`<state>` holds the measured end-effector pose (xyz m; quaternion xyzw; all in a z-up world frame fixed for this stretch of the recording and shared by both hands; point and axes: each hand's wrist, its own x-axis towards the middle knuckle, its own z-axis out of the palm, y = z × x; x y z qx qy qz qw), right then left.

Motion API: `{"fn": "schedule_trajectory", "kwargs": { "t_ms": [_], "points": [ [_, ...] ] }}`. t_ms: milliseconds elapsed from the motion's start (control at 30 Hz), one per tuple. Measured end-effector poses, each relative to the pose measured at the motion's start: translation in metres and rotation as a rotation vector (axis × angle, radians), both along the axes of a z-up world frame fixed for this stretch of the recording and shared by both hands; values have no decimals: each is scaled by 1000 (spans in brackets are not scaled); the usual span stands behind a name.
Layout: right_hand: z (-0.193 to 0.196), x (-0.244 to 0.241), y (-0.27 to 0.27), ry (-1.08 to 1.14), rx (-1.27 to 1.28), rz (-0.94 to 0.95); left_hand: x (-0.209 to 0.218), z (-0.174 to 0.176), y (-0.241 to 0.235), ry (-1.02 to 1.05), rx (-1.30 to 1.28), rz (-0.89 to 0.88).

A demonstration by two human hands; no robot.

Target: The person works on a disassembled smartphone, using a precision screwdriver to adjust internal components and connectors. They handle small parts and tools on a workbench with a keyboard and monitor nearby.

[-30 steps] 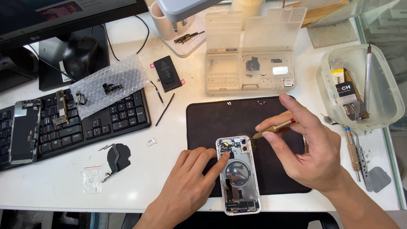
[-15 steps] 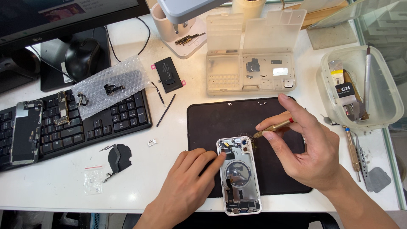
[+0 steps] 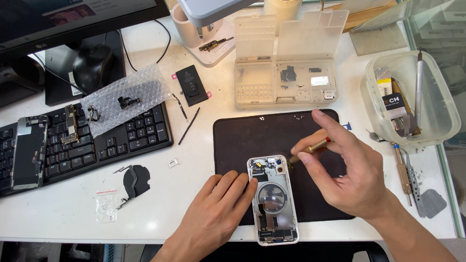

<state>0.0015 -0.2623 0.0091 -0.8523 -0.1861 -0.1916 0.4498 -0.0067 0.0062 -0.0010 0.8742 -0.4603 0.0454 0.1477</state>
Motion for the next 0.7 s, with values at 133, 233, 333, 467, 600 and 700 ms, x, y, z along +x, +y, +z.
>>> {"fn": "schedule_trajectory", "kwargs": {
  "t_ms": [133,233,333,467,600,700],
  "points": [
    [-1,-21,0,522,69,86,4,2,2,-4,10,-31],
    [-11,-26,11,285,-233,341,6,1,4,14,-19,-21],
    [-21,-21,19,14,-503,315,4,-2,4,28,-47,-9],
    [-25,-16,23,24,-525,313,3,-4,4,11,-73,-4],
    [-25,-17,27,-30,-544,293,3,-5,6,5,-88,-16],
    [-28,-16,29,-30,-541,292,2,-6,5,-13,-76,-6]
  ]
}}
